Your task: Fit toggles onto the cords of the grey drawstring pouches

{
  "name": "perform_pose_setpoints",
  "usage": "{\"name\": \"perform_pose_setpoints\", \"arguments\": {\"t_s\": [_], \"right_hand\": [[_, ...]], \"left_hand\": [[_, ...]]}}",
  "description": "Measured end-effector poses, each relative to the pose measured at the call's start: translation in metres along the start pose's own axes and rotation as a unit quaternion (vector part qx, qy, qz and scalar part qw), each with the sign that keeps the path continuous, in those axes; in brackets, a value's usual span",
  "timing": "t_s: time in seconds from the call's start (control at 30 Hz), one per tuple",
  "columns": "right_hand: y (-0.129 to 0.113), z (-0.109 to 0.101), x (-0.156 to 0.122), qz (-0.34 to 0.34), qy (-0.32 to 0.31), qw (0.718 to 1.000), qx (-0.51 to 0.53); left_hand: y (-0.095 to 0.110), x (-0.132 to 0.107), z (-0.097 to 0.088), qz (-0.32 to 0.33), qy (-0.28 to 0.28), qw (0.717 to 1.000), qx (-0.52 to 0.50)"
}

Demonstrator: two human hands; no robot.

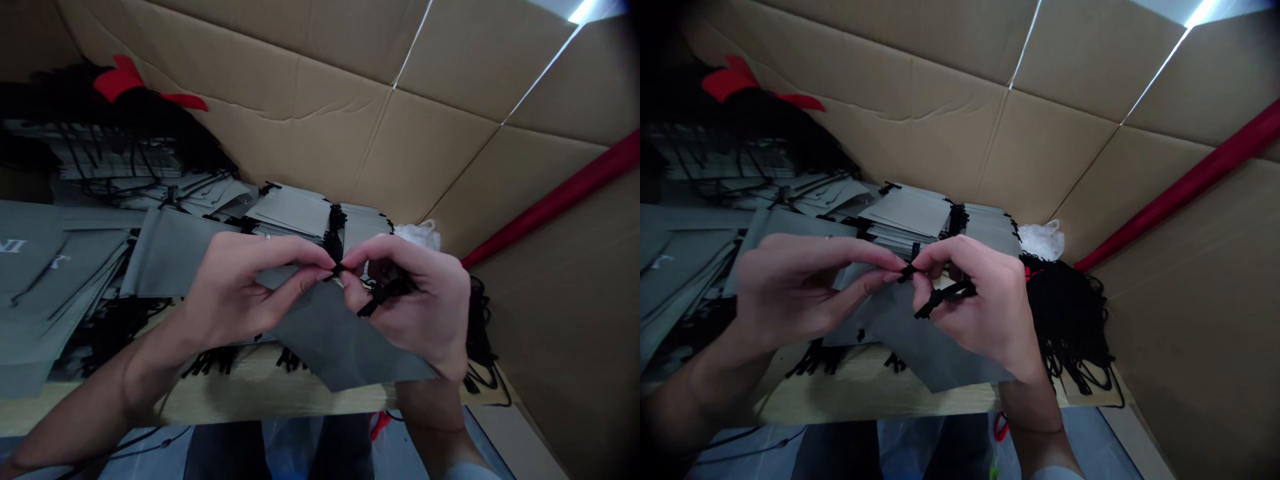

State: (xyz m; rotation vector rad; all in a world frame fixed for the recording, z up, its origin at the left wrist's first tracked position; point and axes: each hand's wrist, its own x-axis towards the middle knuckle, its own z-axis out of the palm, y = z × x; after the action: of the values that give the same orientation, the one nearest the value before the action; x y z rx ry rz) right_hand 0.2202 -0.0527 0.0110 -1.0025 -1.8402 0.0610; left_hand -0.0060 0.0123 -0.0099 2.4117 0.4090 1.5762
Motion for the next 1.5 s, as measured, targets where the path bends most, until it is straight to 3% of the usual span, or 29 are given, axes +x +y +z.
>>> {"name": "perform_pose_setpoints", "arguments": {"t_s": [0.17,0.47,0.63,0.77,0.87,1.0,1.1,1.2,1.33,1.43,1.5], "right_hand": [[0.002,0.002,0.0,0.025,-0.016,0.999,0.018],[0.004,0.006,-0.002,-0.005,-0.037,0.999,-0.005],[0.002,0.011,-0.002,-0.015,-0.01,1.0,0.004],[0.0,0.015,-0.003,0.021,0.015,0.998,0.061],[-0.001,0.016,-0.002,0.055,0.004,0.99,0.133],[0.003,0.015,0.002,0.075,-0.028,0.978,0.19],[0.008,0.01,0.004,0.039,-0.05,0.992,0.106],[0.01,0.005,0.003,-0.024,-0.074,0.997,0.012],[0.01,0.003,0.002,-0.086,-0.083,0.992,-0.047],[0.01,0.006,0.003,-0.095,-0.068,0.992,-0.05],[0.01,0.008,0.003,-0.084,-0.049,0.995,-0.028]], "left_hand": [[-0.003,-0.003,-0.007,0.116,-0.027,0.988,0.095],[-0.014,-0.014,-0.004,0.16,-0.042,0.979,0.122],[-0.005,-0.012,0.0,0.133,0.01,0.982,0.135],[0.004,-0.006,0.0,0.054,0.046,0.991,0.116],[0.002,-0.003,-0.001,0.008,0.056,0.998,0.013],[-0.007,-0.001,-0.001,-0.039,0.027,0.988,-0.15],[-0.009,-0.001,-0.003,0.014,0.023,0.999,-0.024],[-0.008,-0.004,-0.006,0.099,-0.007,0.989,0.112],[-0.011,-0.012,-0.008,0.158,-0.053,0.974,0.152],[-0.011,-0.015,-0.009,0.181,-0.04,0.969,0.164],[-0.007,-0.013,-0.008,0.16,-0.022,0.976,0.148]]}}
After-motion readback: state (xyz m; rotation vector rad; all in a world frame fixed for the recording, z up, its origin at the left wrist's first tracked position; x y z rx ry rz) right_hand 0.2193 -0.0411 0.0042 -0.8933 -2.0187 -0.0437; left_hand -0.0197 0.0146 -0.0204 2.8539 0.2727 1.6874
